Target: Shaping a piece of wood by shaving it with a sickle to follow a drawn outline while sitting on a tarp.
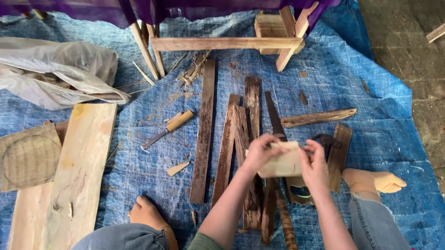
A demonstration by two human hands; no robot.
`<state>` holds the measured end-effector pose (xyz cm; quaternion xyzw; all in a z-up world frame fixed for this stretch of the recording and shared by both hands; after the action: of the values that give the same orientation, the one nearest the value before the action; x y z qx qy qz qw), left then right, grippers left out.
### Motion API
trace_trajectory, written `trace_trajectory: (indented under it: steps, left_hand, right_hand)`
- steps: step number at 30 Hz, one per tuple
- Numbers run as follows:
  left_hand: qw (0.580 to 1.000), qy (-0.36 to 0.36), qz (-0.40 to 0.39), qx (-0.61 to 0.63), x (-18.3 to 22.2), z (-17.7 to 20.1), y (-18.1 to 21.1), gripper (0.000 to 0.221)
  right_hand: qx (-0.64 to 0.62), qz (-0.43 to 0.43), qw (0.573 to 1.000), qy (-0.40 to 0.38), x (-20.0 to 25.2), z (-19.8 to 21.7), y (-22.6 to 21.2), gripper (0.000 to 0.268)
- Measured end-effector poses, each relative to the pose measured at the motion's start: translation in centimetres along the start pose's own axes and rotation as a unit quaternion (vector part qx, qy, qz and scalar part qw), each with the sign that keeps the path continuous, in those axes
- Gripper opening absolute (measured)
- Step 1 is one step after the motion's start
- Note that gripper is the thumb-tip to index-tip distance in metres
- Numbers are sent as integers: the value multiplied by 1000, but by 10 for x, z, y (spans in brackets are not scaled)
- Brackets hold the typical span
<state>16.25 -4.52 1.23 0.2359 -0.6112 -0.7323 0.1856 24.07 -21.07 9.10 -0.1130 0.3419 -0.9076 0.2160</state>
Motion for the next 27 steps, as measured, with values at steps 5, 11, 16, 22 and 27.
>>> trace_trajectory:
  steps: [5, 11, 16, 22, 27]
  left_hand:
    - [977, 84, 73, 183, 6, 58, 2, 22]
    - [941, 21, 181, 285, 3, 48, -21, 18]
    - [931, -1, 203, 304, 5, 39, -27, 20]
    - [937, -13, 187, 295, 6, 41, -21, 21]
    - [945, -31, 173, 276, 9, 53, -3, 24]
  right_hand:
    - [-66, 46, 997, 3, 29, 19, -23, 62]
    - [-340, -46, 936, -82, 22, -49, 41, 48]
    - [-352, -49, 934, -47, 18, -52, 67, 36]
    - [-396, -75, 915, -30, 17, -57, 74, 34]
    - [-413, -83, 907, -21, 13, -57, 81, 34]
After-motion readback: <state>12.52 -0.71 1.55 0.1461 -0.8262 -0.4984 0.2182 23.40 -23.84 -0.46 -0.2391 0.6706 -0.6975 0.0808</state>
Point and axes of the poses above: each hand's wrist, its own x-axis away from the middle knuckle, its own z-axis out of the back of the hand, y = z × x, the point moved 10 cm from there along -x, towards the middle knuckle, and after that the axes turned 3 degrees about -x, right-handed, at the moved point
